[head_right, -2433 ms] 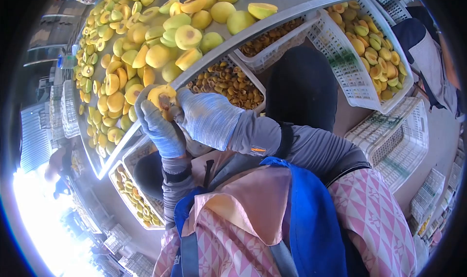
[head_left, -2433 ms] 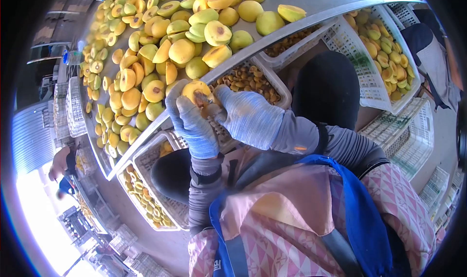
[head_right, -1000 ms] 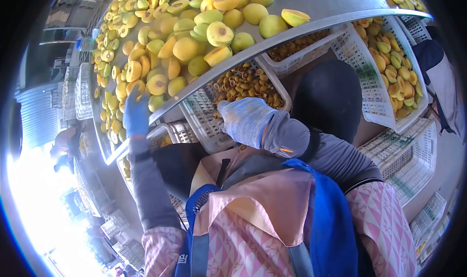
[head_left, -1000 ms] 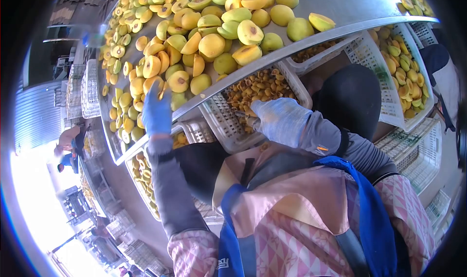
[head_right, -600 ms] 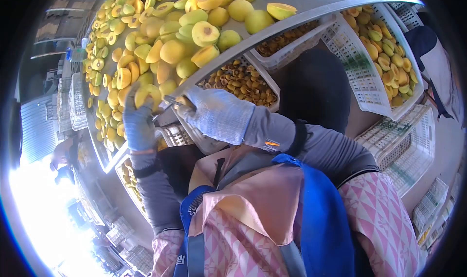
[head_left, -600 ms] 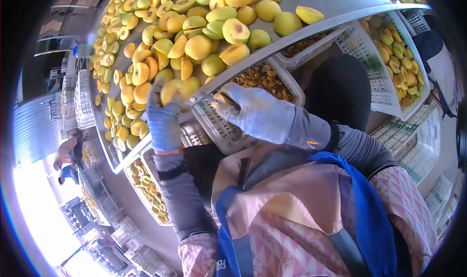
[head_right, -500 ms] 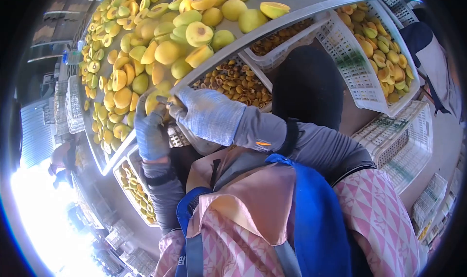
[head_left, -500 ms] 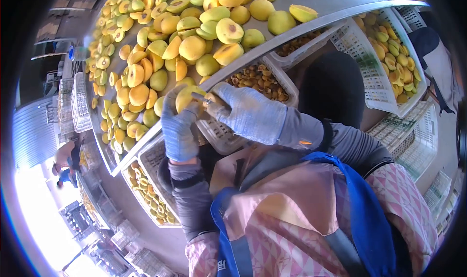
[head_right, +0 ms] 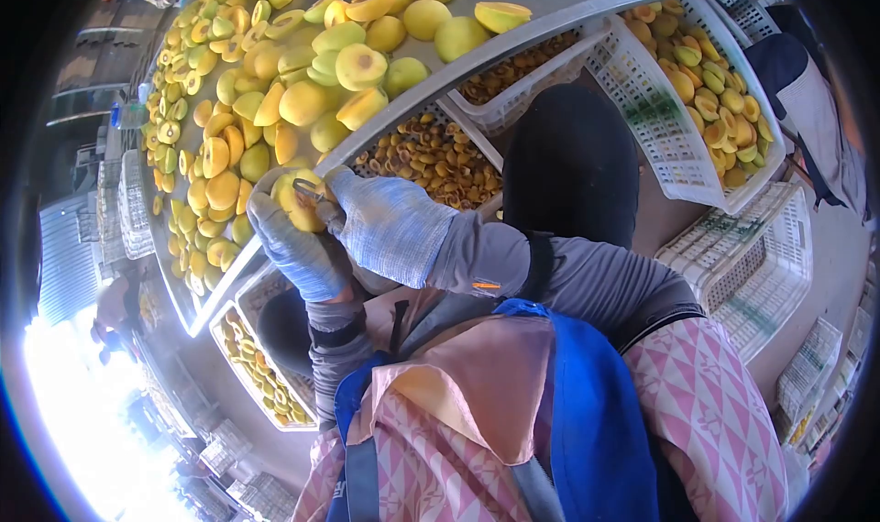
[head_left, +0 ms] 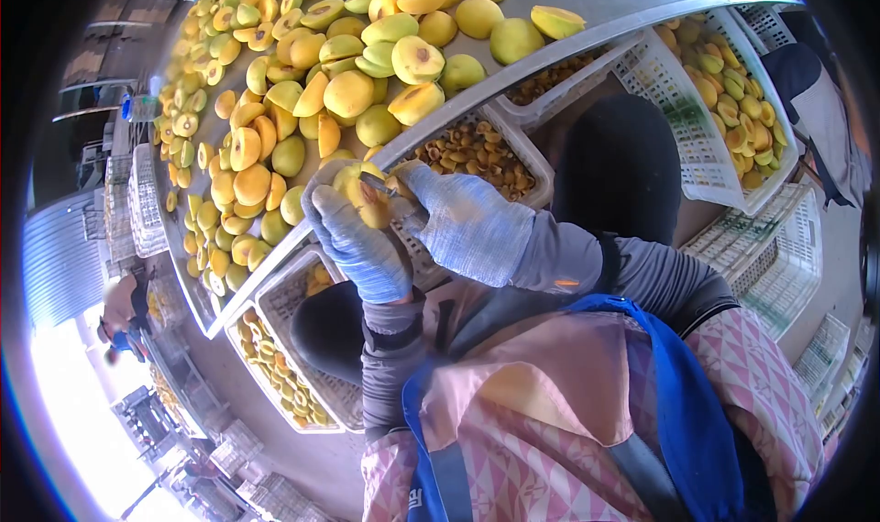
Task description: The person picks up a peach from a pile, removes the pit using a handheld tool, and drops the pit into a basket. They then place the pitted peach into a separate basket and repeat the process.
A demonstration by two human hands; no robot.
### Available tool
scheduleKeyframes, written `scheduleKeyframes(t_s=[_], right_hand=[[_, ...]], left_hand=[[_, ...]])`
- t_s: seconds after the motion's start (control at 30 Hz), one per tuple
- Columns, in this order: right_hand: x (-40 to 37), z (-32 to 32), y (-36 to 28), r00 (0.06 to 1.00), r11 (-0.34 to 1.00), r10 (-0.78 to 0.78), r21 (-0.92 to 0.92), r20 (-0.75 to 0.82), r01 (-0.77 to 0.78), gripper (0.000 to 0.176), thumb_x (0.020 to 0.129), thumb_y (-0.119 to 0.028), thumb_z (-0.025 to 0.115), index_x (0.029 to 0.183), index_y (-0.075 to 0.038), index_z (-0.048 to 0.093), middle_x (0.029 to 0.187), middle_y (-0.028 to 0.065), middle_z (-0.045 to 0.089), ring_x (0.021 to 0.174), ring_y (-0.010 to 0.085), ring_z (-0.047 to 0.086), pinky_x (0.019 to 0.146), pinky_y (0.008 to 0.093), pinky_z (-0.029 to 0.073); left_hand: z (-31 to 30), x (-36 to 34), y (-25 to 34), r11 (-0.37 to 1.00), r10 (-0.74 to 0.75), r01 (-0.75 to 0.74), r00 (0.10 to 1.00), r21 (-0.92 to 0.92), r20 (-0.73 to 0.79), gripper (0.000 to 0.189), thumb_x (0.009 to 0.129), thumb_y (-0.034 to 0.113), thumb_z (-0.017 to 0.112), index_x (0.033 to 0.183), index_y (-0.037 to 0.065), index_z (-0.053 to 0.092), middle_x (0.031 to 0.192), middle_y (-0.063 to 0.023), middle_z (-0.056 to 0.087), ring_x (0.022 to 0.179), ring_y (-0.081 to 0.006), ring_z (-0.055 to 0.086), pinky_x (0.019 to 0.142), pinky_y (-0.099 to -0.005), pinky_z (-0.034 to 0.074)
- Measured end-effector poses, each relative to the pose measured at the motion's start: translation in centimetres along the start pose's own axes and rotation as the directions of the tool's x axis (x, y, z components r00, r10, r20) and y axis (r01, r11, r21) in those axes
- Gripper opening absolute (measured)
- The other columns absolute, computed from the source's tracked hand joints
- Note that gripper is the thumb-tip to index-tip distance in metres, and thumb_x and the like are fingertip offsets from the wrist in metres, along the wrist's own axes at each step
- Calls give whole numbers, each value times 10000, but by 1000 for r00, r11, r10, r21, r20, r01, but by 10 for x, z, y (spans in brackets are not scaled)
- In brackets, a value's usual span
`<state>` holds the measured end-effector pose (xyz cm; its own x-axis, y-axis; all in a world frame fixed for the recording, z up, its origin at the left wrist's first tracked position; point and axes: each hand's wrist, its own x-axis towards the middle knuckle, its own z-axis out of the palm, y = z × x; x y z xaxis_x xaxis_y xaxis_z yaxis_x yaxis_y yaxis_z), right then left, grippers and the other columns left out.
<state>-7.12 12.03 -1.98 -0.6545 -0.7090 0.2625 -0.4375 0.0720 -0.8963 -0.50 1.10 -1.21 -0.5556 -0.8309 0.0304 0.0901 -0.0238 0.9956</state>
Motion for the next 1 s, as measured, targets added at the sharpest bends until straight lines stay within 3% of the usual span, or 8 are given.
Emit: scheduleKeyframes(t_s=[0.1,0.17,0.3,0.6,0.7,0.73,0.77,1.0], right_hand=[[-2,-7,-2,998,998,-52,-43,24,53,246,908,-199,603,1026,10,549,696,185,633,679,363,655,586,446,517],[-2,-9,-1,997,996,-71,-48,40,73,246,902,-199,608,1015,10,545,688,182,631,672,362,656,582,443,517],[-2,-10,4,989,986,-118,-111,91,127,243,887,-208,617,980,1,536,674,176,630,652,352,659,566,436,516],[-3,-13,5,980,971,-145,-171,137,168,268,828,-193,640,971,2,525,658,179,630,624,348,659,549,430,516],[-4,-14,4,979,979,-96,-160,178,125,274,844,-209,639,1002,-8,541,662,176,633,623,351,657,554,433,518],[-5,-13,5,979,979,-96,-160,178,125,274,844,-209,639,1002,-8,541,662,176,633,623,351,657,554,433,518],[-6,-13,6,978,974,-117,-174,172,146,276,855,-219,638,1023,-18,552,665,174,634,622,351,656,554,436,518],[-6,-20,3,978,984,-97,-129,186,122,263,883,-235,632,1061,-47,585,665,161,632,639,334,662,555,434,519]], left_hand=[[6,-1,1,985,137,-131,989,114,-51,364,1036,312,345,1107,28,562,1008,-102,571,902,-202,573,830,-339,491],[4,0,6,800,308,-314,946,512,99,376,1035,309,343,1053,14,577,993,-101,555,891,-192,563,823,-333,482],[-4,7,3,898,211,-232,973,374,96,311,1024,240,386,1031,1,584,988,-105,548,884,-193,555,813,-331,476],[-13,11,-3,508,345,-490,869,708,354,225,1000,177,444,1050,6,582,977,-83,580,889,-168,565,790,-293,487],[-17,16,-5,708,269,-416,906,571,326,241,981,223,505,1066,12,584,964,-93,609,861,-168,590,773,-285,501],[-16,18,0,947,-49,0,988,321,147,269,982,254,506,1058,10,592,949,-94,623,847,-171,604,759,-283,509],[-15,18,2,910,-410,413,908,-26,83,299,983,284,507,1051,8,600,934,-96,637,833,-174,617,746,-281,517],[-24,21,-16,974,-225,220,967,55,118,364,988,345,508,1059,1,605,884,-94,652,796,-174,632,718,-269,525]])
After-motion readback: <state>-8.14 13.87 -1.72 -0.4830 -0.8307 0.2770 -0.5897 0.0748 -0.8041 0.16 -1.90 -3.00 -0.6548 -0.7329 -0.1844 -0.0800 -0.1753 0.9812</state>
